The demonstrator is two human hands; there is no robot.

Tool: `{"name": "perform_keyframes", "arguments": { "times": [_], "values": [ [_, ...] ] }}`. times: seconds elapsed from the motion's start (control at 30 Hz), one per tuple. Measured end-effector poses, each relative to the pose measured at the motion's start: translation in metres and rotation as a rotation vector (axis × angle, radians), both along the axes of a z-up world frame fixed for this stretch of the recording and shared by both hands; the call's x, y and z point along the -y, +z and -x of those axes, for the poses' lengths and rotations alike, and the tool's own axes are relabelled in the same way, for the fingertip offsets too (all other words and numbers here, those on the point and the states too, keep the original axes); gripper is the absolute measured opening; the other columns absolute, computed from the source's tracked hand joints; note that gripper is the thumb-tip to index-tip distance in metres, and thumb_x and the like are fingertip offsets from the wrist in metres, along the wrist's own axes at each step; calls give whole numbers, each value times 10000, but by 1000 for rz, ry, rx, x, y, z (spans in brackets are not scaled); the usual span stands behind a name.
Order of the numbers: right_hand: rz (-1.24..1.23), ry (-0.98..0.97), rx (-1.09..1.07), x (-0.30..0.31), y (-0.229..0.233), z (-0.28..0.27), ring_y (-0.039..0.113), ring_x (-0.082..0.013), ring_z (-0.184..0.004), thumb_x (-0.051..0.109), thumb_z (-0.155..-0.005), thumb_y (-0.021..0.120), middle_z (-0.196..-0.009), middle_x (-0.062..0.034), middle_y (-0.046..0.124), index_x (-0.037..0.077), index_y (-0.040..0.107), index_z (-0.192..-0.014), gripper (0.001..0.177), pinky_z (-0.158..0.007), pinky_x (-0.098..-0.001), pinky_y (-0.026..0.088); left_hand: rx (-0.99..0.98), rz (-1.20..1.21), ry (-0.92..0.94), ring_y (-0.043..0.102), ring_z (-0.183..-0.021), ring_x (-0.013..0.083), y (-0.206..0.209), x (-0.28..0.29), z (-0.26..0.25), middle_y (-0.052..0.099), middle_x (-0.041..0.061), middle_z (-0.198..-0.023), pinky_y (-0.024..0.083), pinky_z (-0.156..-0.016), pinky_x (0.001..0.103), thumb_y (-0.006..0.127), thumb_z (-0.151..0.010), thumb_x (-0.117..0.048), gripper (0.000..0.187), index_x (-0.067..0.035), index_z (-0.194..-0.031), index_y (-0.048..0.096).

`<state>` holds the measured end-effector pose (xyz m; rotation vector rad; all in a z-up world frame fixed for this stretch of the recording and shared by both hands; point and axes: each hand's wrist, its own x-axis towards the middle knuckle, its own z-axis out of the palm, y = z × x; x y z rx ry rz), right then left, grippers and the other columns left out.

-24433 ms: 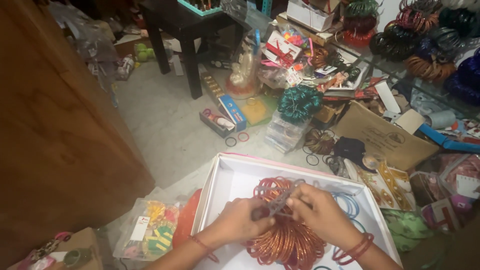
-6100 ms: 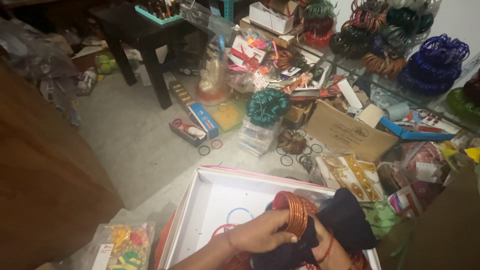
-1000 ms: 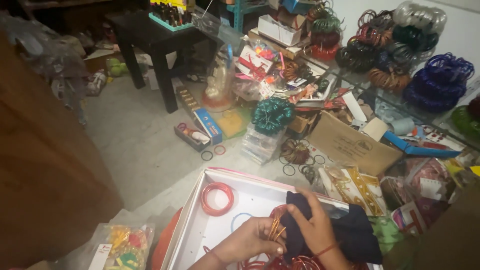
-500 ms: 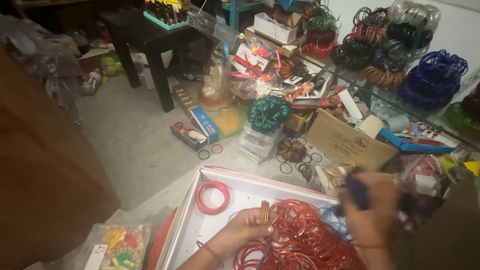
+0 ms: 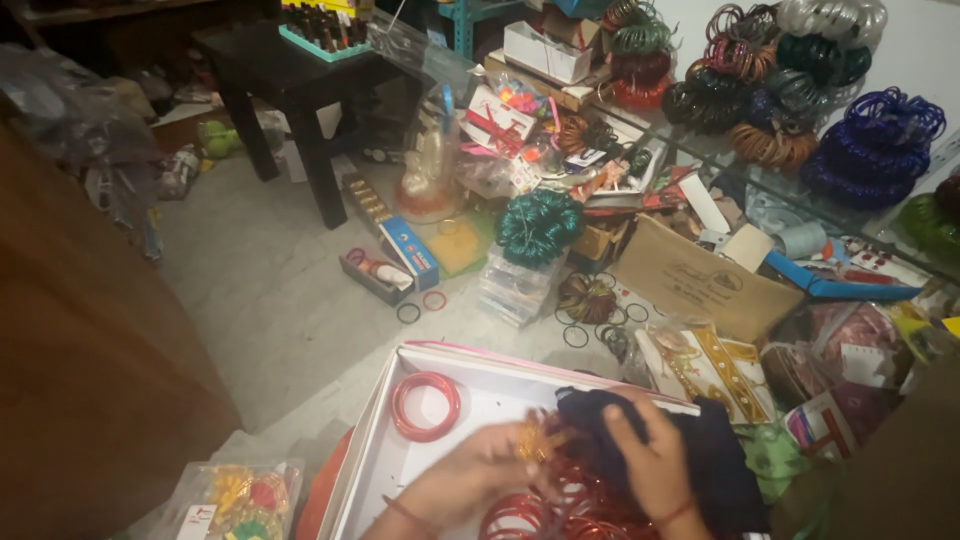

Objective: Organizing and cleaning bangles in a gift shop storage area.

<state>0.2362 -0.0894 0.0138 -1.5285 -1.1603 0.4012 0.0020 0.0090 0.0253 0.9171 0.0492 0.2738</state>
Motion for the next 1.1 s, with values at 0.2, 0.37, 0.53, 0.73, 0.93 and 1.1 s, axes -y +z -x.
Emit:
{"name": "perform_keyframes", "arguments": {
  "times": [0.2, 0.37, 0.53, 0.73, 0.93, 1.1],
  "values": [
    [192, 174, 295, 6, 33, 31, 697, -266, -869, 329, -759, 828, -858, -93, 728, 48, 735, -901, 328, -814, -365, 545, 48, -100, 288, 676, -904, 140, -13, -24, 1, 720, 66, -951, 535, -886, 296, 701, -979, -185, 184, -18, -1052, 678],
    [181, 118, 744, -4, 26, 65, 651, -372, -866, 408, -645, 867, -929, -130, 650, 83, 717, -959, 477, -709, -461, 500, 36, -86, 270, 658, -903, 128, -5, -19, -1, 703, 37, -932, 517, -871, 296, 710, -961, -178, 169, -40, -1054, 681],
    [502, -411, 584, 7, 42, 25, 684, -366, -989, 446, -730, 760, -1094, -107, 706, 138, 748, -951, 379, -816, -477, 554, 1, -39, 429, 678, -887, 154, -10, -27, 3, 723, 57, -893, 518, -884, 322, 708, -905, -171, 165, -68, -1029, 672],
    [787, -550, 620, 17, 63, -8, 681, -414, -1029, 618, -756, 749, -1169, -187, 691, 119, 753, -1088, 599, -856, -513, 549, 38, -56, 368, 642, -882, 145, -27, -28, 2, 703, 59, -902, 478, -846, 310, 704, -984, -226, 193, -45, -1036, 661],
    [464, -814, 624, 38, 68, -44, 660, -457, -997, 535, -865, 805, -1104, -260, 693, 28, 740, -1055, 545, -855, -531, 522, -106, 48, 332, 678, -943, 123, -20, -17, -7, 732, 36, -953, 511, -921, 296, 729, -901, -188, 184, -68, -1014, 647],
    [-140, -687, 604, 48, 72, -41, 623, -324, -1026, 285, -958, 810, -1111, -164, 657, 11, 639, -1095, 351, -943, -393, 494, -67, 85, 297, 662, -942, 112, -28, -16, -14, 693, 22, -994, 511, -894, 291, 742, -897, -91, 219, -61, -1096, 656]
  ]
}}
